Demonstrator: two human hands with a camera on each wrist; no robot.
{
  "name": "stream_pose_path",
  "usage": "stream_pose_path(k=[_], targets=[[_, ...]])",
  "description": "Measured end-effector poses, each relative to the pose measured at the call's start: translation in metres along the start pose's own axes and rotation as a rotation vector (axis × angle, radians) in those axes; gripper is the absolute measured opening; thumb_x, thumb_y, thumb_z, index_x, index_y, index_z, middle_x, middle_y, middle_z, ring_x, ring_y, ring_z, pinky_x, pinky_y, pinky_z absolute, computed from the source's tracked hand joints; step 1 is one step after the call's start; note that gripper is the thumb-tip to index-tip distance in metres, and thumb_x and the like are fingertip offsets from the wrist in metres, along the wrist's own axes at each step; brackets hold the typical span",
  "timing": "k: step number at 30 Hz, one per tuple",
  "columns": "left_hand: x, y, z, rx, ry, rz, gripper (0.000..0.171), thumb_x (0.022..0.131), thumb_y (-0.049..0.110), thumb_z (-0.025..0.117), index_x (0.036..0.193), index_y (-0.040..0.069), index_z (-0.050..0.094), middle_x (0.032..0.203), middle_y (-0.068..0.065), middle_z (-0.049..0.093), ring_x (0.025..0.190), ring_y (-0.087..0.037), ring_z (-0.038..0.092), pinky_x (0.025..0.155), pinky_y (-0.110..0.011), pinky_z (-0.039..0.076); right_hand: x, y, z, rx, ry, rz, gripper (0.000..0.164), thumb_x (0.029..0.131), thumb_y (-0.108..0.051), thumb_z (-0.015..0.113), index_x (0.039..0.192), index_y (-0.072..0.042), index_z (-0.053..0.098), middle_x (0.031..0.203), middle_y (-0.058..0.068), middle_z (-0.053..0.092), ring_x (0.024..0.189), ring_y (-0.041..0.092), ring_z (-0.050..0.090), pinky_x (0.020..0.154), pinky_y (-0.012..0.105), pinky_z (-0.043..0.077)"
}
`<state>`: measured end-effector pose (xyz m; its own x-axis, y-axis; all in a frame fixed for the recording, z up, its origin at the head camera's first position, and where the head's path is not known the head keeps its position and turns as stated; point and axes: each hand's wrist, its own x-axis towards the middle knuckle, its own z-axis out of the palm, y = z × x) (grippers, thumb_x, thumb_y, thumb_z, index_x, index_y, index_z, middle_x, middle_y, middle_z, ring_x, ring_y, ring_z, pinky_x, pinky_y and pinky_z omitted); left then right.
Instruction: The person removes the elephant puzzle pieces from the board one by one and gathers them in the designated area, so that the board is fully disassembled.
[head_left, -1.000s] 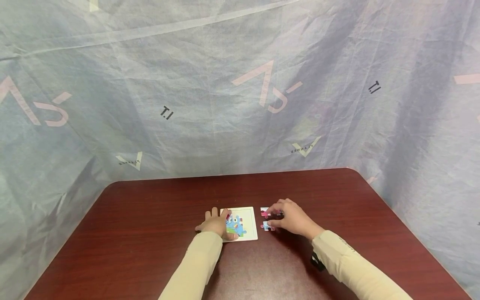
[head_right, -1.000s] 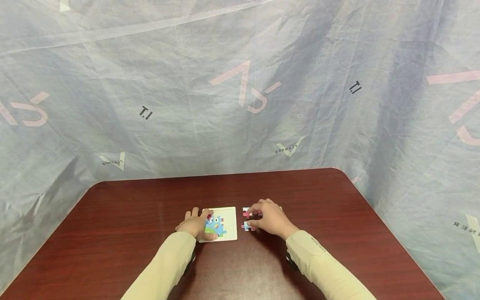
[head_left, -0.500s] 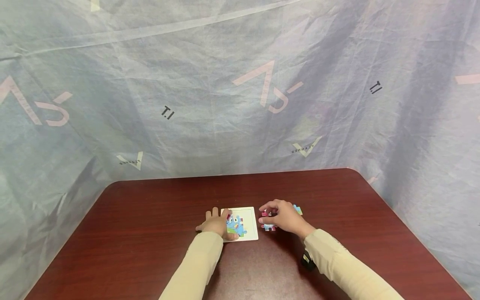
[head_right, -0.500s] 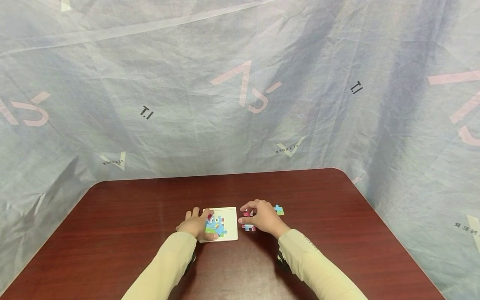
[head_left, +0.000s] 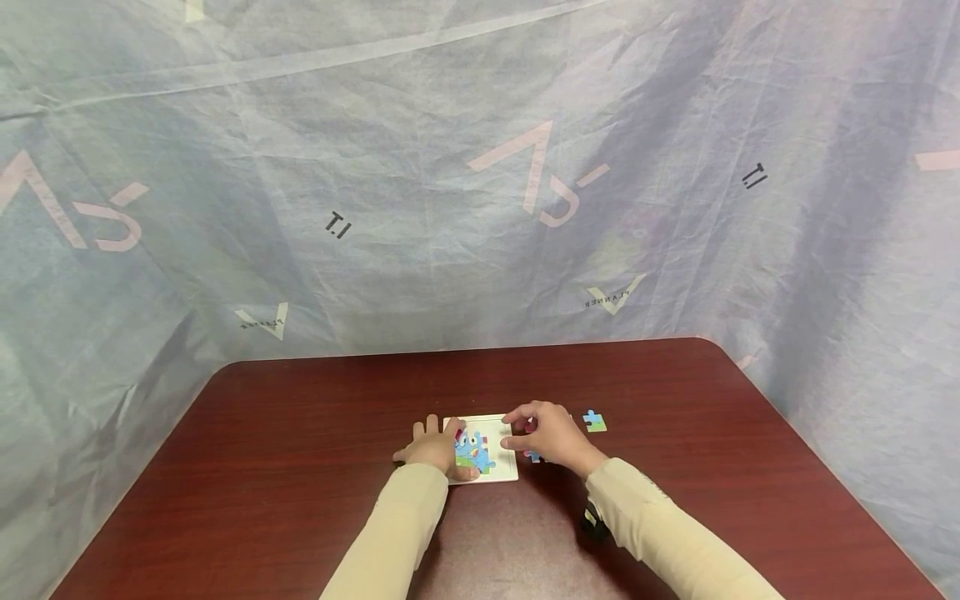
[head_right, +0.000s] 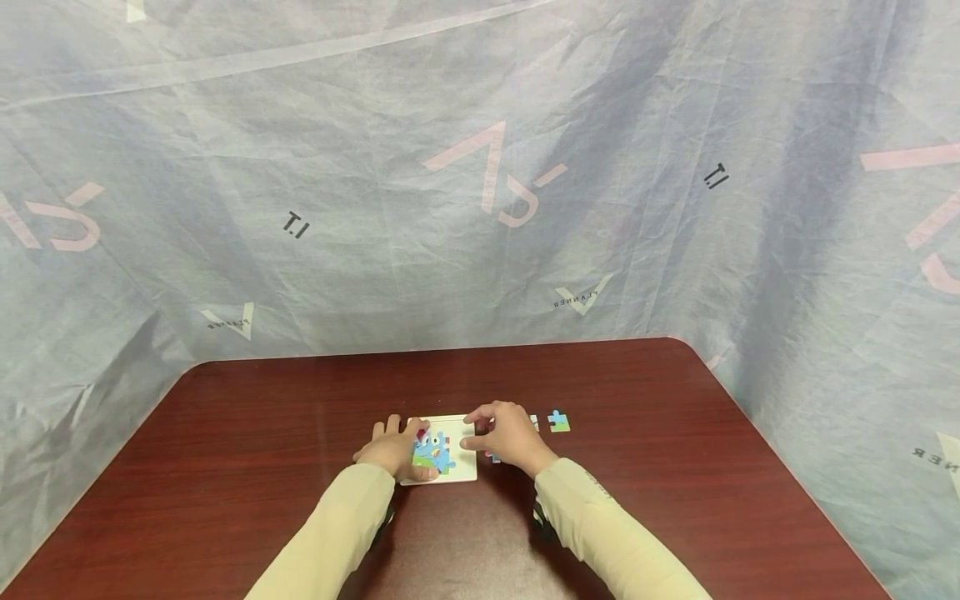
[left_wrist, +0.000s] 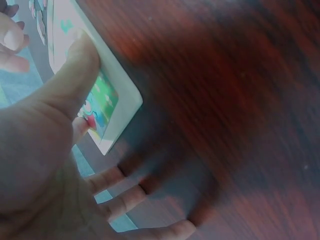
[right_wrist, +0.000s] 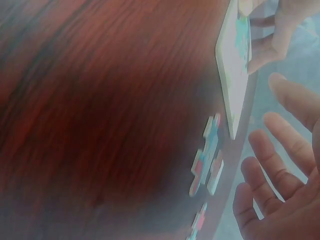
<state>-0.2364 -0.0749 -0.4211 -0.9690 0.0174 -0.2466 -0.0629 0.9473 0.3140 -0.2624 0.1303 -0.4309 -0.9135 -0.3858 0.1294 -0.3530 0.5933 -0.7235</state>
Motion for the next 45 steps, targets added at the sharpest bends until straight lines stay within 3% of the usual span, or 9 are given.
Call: stream_pose_path(k=[6,12,20,28,37,45], targets=[[0.001,0.0,0.0,0.005,-0.004,-0.003,0.083,0.078,0.037,0.089,0.147,0.019,0.047,0.143,-0.019,0.04,0.131,-0.042,0.037,0.094,-0.078,0.04,0.003,-0.005,0.008,0.016,-0.008,0.006,0.028,0.083,-0.014,0.086,0.107,-0.003,0.076,0.076,0.002,0.059,0.054,0.015,0.058,0.055,0.028,0.046],[0.0,0.001,-0.001,0.019,-0.024,-0.006,0.083,0.08,0.038,0.088,0.148,0.02,0.045,0.146,-0.02,0.038,0.133,-0.042,0.036,0.094,-0.078,0.04,0.005,-0.009,0.019,-0.041,0.031,0.005,0.025,0.08,-0.016,0.088,0.1,-0.006,0.079,0.08,0.001,0.061,0.068,0.01,0.052,0.059,0.027,0.045],[-0.003,0.002,-0.003,0.028,-0.028,-0.011,0.081,0.08,0.038,0.088,0.147,0.021,0.046,0.147,-0.019,0.038,0.134,-0.042,0.036,0.095,-0.076,0.041,0.008,-0.016,0.029,-0.143,0.052,0.011,0.022,0.077,-0.018,0.09,0.095,-0.01,0.081,0.077,-0.001,0.061,0.074,0.014,0.05,0.063,0.031,0.042],[-0.004,0.002,-0.004,0.024,-0.033,-0.011,0.08,0.081,0.038,0.087,0.147,0.021,0.046,0.149,-0.019,0.036,0.136,-0.042,0.035,0.095,-0.077,0.04,0.011,-0.019,0.033,-0.258,0.013,0.026,0.022,0.075,-0.022,0.092,0.093,-0.014,0.082,0.086,0.0,0.066,0.088,0.022,0.055,0.079,0.045,0.043],[-0.008,0.004,-0.007,0.024,-0.027,-0.011,0.079,0.081,0.038,0.087,0.146,0.02,0.046,0.146,-0.019,0.037,0.135,-0.041,0.035,0.095,-0.076,0.041,0.014,-0.02,0.035,-0.268,0.013,-0.026,0.021,0.072,-0.018,0.094,0.087,-0.013,0.081,0.082,0.0,0.063,0.084,0.02,0.053,0.079,0.045,0.043],[-0.007,0.003,-0.005,0.023,-0.026,-0.012,0.081,0.081,0.038,0.087,0.148,0.018,0.046,0.149,-0.02,0.036,0.135,-0.042,0.035,0.095,-0.077,0.04,0.016,-0.022,0.034,-0.246,-0.006,0.003,0.024,0.072,-0.016,0.094,0.082,-0.014,0.072,0.082,0.0,0.057,0.084,0.019,0.049,0.079,0.043,0.039]])
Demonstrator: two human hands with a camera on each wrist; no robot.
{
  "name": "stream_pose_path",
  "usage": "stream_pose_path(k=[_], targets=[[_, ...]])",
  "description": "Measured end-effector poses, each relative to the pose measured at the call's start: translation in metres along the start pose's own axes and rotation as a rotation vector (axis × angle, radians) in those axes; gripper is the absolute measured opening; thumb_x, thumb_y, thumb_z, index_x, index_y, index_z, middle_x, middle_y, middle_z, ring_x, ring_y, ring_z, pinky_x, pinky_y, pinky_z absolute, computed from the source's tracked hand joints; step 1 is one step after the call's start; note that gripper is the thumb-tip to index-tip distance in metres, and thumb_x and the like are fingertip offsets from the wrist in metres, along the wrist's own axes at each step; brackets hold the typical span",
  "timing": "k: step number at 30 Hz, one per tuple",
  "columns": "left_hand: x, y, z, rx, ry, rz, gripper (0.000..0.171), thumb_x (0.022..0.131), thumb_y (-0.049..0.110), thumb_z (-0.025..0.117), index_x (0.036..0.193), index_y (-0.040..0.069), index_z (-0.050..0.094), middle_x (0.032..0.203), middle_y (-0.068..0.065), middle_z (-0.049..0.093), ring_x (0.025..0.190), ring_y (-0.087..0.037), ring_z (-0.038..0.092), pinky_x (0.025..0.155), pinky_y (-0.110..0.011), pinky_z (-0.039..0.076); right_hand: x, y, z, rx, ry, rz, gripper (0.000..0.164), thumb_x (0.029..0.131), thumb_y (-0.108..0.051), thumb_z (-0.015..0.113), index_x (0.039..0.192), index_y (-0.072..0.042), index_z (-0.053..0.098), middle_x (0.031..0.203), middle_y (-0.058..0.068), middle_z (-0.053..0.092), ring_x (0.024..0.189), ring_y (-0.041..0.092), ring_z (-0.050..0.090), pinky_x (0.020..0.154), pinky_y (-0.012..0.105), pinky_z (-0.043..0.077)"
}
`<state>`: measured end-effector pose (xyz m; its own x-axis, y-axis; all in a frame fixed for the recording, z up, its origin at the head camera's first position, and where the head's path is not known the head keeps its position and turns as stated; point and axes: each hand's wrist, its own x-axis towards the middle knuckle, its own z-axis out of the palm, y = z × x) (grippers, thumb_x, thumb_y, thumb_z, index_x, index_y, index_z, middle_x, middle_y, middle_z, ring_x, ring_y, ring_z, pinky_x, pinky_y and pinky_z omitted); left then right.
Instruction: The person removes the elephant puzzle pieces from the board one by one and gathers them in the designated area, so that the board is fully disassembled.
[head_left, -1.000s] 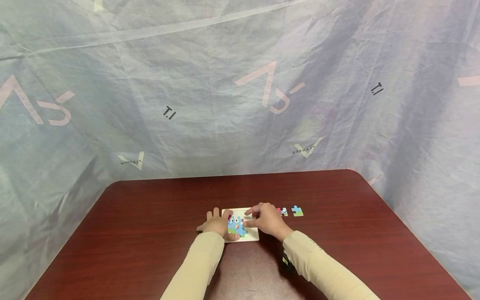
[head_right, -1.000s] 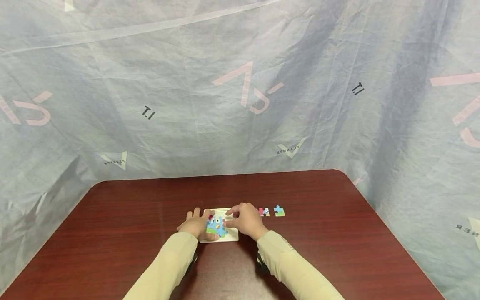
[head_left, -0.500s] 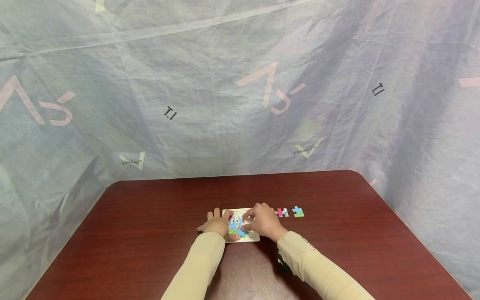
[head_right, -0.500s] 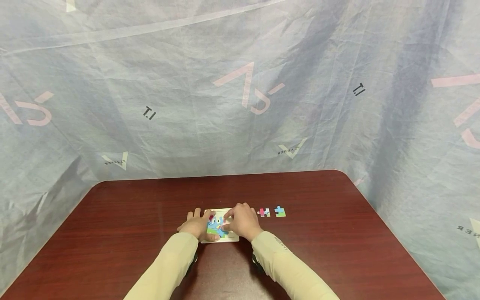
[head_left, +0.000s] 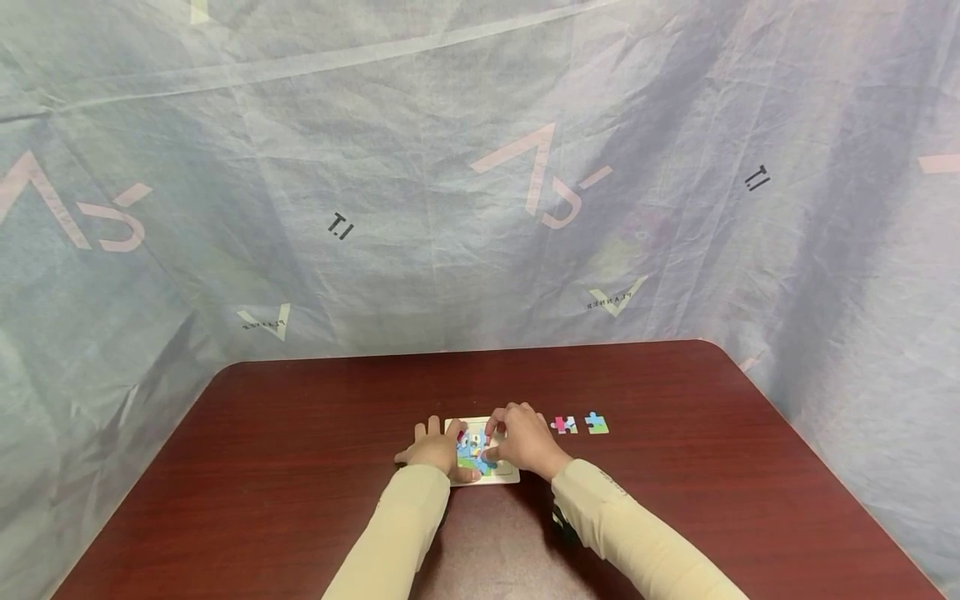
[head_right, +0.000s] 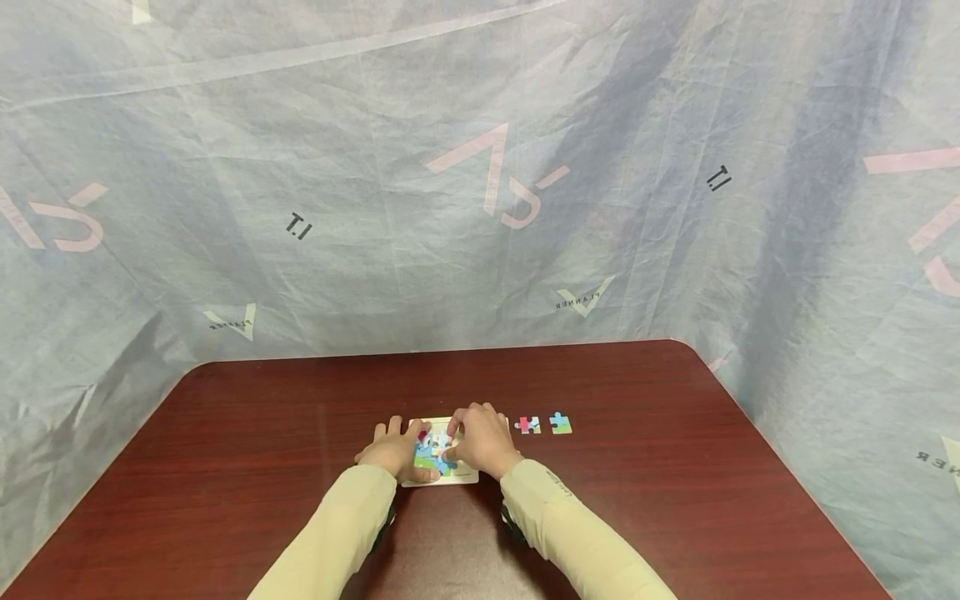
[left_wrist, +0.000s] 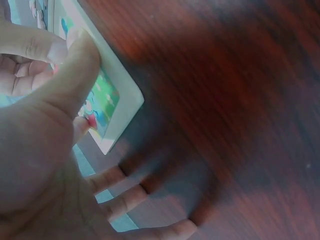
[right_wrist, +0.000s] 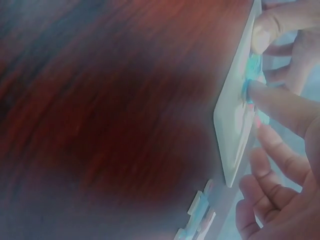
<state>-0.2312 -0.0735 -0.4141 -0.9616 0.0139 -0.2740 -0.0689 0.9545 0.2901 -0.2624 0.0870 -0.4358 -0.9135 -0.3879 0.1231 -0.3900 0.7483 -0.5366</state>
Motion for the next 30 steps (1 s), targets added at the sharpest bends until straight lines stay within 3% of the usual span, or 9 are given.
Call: stream_pose_path(k=[13,23,30], targets=[[-0.001,0.0017,-0.0011,-0.006,0.013,0.004,0.081,0.079,0.035,0.089,0.147,0.019,0.048,0.143,-0.019,0.04,0.131,-0.042,0.037,0.095,-0.077,0.04,0.003,0.003,-0.0036,-0.05,-0.005,0.008,0.022,0.074,-0.021,0.093,0.076,-0.018,0.072,0.09,0.001,0.062,0.091,0.024,0.052,0.083,0.046,0.039],[0.0006,0.0009,-0.0003,-0.005,0.001,0.005,0.083,0.08,0.038,0.088,0.148,0.019,0.045,0.149,-0.02,0.036,0.136,-0.042,0.034,0.094,-0.077,0.04,0.0042,0.0059,-0.0075,-0.164,0.003,0.002,0.015,0.081,-0.021,0.088,0.092,-0.014,0.081,0.095,0.003,0.066,0.093,0.023,0.053,0.077,0.04,0.038],[0.0051,-0.0016,0.0033,-0.019,0.006,0.007,0.083,0.079,0.035,0.089,0.148,0.019,0.046,0.148,-0.02,0.036,0.134,-0.043,0.035,0.094,-0.078,0.039,0.0034,0.0069,-0.0095,-0.177,-0.012,-0.014,0.019,0.078,-0.02,0.09,0.094,-0.014,0.082,0.095,0.003,0.066,0.095,0.025,0.055,0.076,0.041,0.039]])
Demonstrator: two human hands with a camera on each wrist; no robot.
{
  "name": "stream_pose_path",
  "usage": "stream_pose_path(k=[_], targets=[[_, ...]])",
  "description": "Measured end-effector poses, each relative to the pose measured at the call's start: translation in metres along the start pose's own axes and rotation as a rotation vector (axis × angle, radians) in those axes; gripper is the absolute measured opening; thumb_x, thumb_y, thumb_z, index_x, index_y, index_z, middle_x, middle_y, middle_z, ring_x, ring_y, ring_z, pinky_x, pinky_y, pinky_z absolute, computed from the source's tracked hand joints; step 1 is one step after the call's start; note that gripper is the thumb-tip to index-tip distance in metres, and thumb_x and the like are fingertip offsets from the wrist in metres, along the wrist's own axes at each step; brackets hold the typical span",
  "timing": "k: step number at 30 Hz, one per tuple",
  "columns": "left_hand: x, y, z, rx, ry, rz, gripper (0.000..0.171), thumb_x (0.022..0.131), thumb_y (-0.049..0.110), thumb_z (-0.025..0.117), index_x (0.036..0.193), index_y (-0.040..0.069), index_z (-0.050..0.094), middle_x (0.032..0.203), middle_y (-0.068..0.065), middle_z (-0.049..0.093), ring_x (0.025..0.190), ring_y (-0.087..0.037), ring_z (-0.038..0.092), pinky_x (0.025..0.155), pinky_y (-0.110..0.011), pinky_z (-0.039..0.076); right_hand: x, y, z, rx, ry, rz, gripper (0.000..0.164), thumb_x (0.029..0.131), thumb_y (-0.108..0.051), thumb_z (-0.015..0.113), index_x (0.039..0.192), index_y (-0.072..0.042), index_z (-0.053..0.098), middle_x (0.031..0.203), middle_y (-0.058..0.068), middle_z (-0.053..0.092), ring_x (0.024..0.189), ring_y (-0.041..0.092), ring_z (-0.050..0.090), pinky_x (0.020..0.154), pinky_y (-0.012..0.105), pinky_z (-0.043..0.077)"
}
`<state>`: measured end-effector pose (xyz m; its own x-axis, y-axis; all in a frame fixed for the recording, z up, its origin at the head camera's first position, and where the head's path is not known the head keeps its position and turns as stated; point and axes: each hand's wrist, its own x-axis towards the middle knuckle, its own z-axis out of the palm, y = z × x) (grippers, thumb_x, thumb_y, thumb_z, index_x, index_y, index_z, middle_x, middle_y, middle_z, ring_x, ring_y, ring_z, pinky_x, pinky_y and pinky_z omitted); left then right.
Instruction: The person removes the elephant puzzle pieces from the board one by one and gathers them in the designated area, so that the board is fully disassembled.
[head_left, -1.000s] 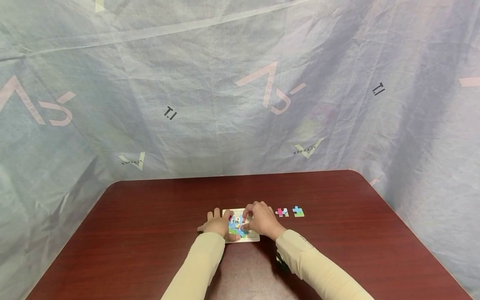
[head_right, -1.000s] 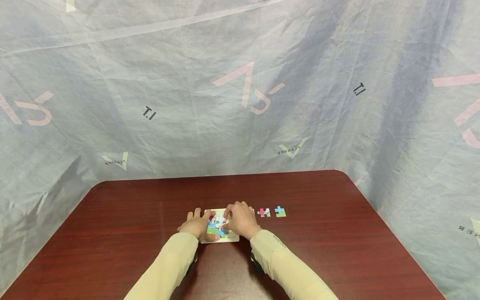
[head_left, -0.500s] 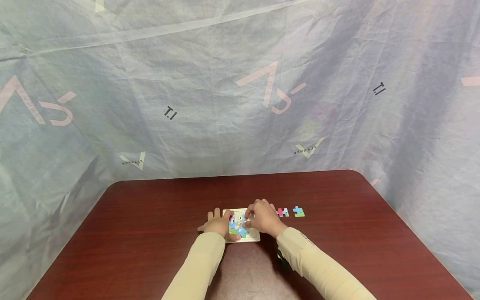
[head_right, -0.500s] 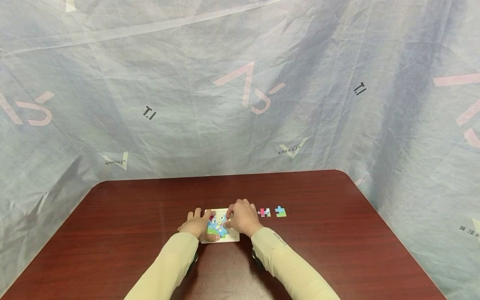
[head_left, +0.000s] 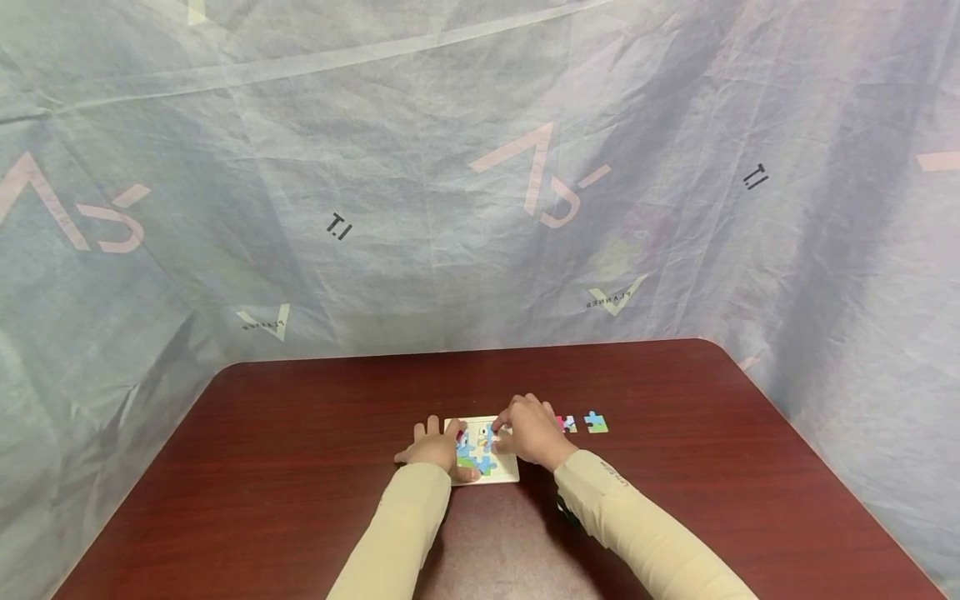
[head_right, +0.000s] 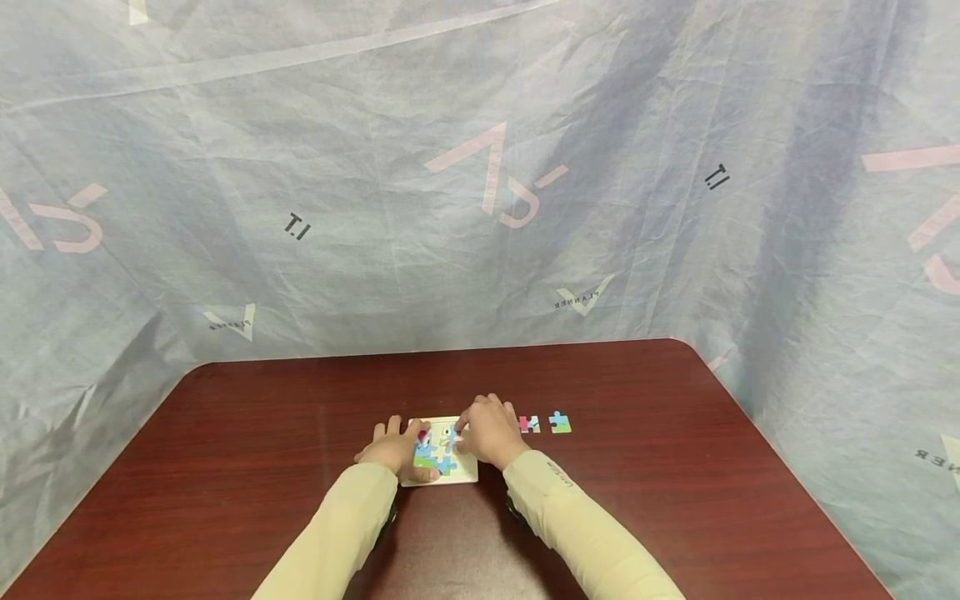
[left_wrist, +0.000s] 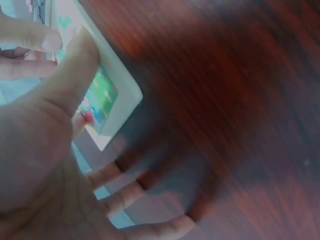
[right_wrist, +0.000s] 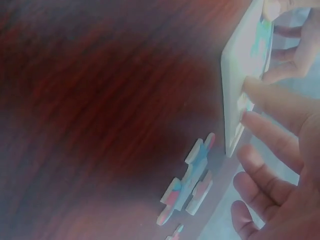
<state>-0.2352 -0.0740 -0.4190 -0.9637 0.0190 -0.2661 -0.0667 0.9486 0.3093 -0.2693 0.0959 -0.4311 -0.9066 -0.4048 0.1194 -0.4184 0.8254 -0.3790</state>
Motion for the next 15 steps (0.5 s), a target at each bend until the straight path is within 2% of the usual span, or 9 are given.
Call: stream_pose_path(k=[15], targets=[[-0.0068,0.0043,-0.0064,0.013,-0.001,-0.013,0.078,0.08,0.036,0.089,0.145,0.02,0.048,0.142,-0.018,0.039,0.132,-0.041,0.036,0.094,-0.076,0.041,0.0024,-0.003,-0.0022,0.019,-0.02,0.057,0.014,0.079,-0.018,0.09,0.09,-0.015,0.082,0.096,0.004,0.067,0.098,0.025,0.055,0.081,0.041,0.038]])
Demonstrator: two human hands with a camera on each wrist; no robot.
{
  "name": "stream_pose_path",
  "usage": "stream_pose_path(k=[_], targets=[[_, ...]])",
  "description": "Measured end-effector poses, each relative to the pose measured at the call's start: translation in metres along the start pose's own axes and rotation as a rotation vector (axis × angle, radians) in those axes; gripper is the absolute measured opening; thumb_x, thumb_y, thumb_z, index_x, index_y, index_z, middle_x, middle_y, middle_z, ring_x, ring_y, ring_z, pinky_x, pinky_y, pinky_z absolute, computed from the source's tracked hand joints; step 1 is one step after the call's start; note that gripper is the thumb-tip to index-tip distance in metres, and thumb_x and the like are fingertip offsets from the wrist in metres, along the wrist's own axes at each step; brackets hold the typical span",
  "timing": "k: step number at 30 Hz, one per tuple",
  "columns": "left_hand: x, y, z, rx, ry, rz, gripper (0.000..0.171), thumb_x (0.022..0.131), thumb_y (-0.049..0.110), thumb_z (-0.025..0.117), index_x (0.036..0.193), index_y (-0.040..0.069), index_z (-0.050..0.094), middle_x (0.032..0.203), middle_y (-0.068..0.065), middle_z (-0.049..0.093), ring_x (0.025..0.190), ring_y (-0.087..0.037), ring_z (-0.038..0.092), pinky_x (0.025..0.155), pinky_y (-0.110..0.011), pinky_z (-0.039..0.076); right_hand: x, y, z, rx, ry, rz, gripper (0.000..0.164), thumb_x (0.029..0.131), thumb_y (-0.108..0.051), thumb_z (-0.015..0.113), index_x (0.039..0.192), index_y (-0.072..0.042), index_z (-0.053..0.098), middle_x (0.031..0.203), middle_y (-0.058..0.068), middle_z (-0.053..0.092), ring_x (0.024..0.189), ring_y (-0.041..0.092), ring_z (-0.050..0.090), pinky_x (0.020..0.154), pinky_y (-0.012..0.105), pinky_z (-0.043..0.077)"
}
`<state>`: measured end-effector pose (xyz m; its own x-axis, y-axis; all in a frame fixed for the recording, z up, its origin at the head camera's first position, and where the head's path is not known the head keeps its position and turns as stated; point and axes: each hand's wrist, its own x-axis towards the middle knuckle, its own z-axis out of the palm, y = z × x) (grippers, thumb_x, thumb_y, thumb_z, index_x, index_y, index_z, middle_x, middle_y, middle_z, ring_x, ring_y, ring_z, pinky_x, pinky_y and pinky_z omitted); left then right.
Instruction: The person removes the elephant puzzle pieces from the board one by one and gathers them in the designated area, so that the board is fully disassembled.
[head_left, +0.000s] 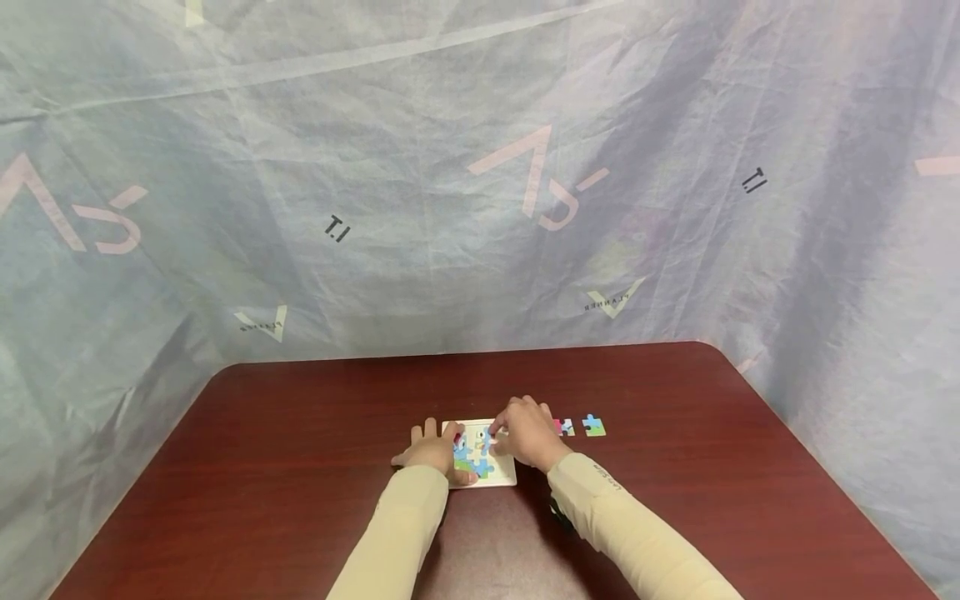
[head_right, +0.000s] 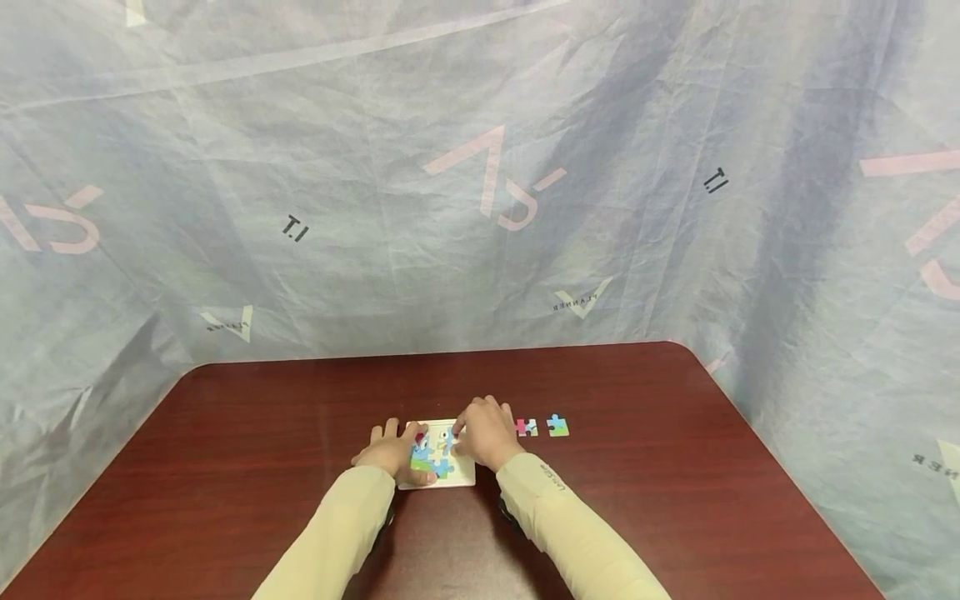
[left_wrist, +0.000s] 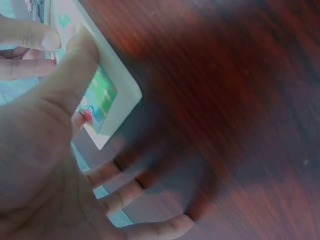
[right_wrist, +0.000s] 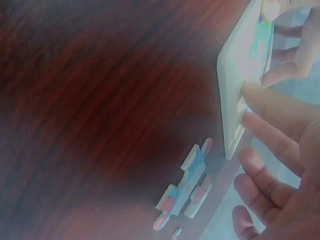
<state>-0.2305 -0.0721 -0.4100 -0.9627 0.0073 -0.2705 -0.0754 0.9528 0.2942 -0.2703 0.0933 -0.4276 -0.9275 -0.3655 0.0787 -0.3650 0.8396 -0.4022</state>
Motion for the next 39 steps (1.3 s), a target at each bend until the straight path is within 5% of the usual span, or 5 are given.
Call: stream_pose_path(k=[14,24,39], targets=[[0.004,-0.002,0.003,0.006,-0.007,-0.005,0.083,0.079,0.038,0.089,0.147,0.02,0.046,0.145,-0.018,0.038,0.133,-0.041,0.036,0.095,-0.077,0.04,0.001,0.001,-0.001,-0.017,-0.008,-0.007,0.014,0.079,-0.02,0.09,0.091,-0.016,0.083,0.098,0.002,0.067,0.101,0.025,0.055,0.084,0.043,0.039],[-0.001,0.0,-0.001,0.004,-0.02,-0.005,0.081,0.081,0.038,0.087,0.147,0.02,0.045,0.148,-0.019,0.036,0.136,-0.041,0.034,0.097,-0.076,0.039,-0.001,0.008,0.0,0.028,0.02,-0.092,0.017,0.08,-0.018,0.089,0.094,-0.015,0.082,0.095,0.002,0.063,0.096,0.022,0.052,0.08,0.042,0.036],[-0.002,0.0,-0.001,-0.009,-0.011,0.006,0.078,0.081,0.036,0.088,0.145,0.019,0.046,0.145,-0.02,0.037,0.134,-0.041,0.035,0.095,-0.077,0.039,-0.011,0.019,-0.03,0.084,0.023,-0.116,0.022,0.082,-0.02,0.088,0.102,-0.018,0.081,0.103,0.0,0.064,0.103,0.021,0.052,0.087,0.044,0.035]])
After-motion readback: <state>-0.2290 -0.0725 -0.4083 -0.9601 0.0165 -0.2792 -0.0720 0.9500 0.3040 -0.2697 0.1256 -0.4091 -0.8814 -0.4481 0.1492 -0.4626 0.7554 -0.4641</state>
